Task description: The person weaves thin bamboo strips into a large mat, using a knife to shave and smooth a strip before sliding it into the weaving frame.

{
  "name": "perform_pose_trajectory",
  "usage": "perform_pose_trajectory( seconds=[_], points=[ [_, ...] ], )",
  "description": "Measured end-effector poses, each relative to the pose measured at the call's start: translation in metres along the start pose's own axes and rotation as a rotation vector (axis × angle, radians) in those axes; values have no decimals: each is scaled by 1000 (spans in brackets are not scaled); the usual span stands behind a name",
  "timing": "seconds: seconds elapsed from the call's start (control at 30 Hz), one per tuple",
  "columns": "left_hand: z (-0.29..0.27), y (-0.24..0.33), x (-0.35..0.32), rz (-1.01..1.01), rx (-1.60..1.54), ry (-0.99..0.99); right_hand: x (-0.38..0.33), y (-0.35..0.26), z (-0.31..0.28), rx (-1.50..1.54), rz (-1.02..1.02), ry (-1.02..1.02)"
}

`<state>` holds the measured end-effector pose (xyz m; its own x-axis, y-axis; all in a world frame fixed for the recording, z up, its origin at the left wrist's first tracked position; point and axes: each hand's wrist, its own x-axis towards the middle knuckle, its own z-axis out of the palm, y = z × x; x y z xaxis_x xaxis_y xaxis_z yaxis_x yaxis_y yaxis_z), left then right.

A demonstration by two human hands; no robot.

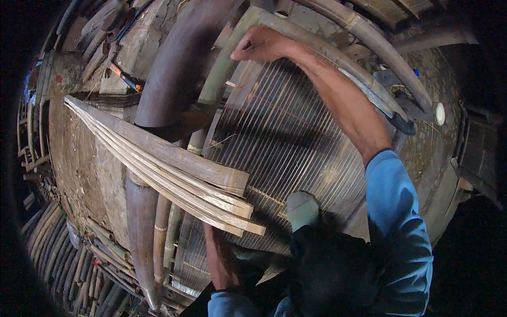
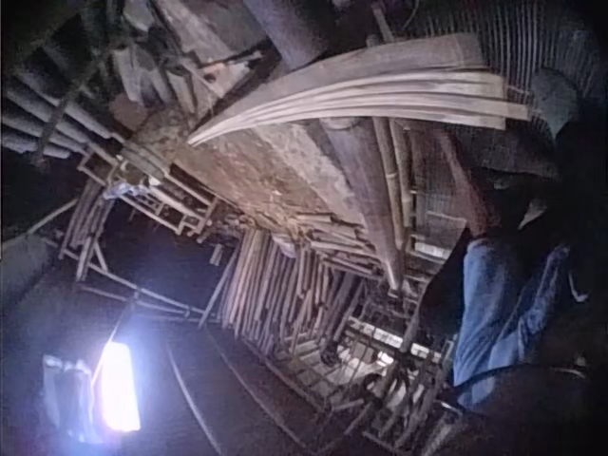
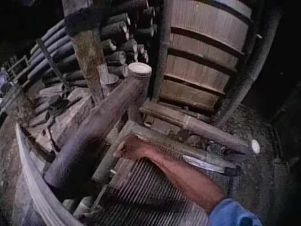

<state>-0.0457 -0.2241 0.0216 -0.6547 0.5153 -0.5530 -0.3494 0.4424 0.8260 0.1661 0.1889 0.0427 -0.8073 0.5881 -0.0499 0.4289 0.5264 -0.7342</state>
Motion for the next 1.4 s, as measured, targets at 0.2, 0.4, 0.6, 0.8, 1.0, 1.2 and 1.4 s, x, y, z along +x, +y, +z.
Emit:
perform_pose_trajectory(
  seconds=[0.2,0.4,0.6,0.8,1.0,1.2,1.4],
  points=[
    [124,56,42,501,825,177,35,-34,44,-250,16,-139],
    [193,53,69,850,1054,388,34,-5,81,-243,55,-42],
    [179,46,27,797,624,210,-2,35,32,489,95,38],
    [57,8,3,514,744,488,-6,9,-37,959,189,39],
    [52,67,-16,688,889,-294,-35,-92,8,154,-280,-515],
    [55,41,-35,271,620,-308,-50,-115,-7,517,-219,-472],
    [50,29,-44,129,325,-327,-64,-124,-10,380,-318,-440]
  ],
)
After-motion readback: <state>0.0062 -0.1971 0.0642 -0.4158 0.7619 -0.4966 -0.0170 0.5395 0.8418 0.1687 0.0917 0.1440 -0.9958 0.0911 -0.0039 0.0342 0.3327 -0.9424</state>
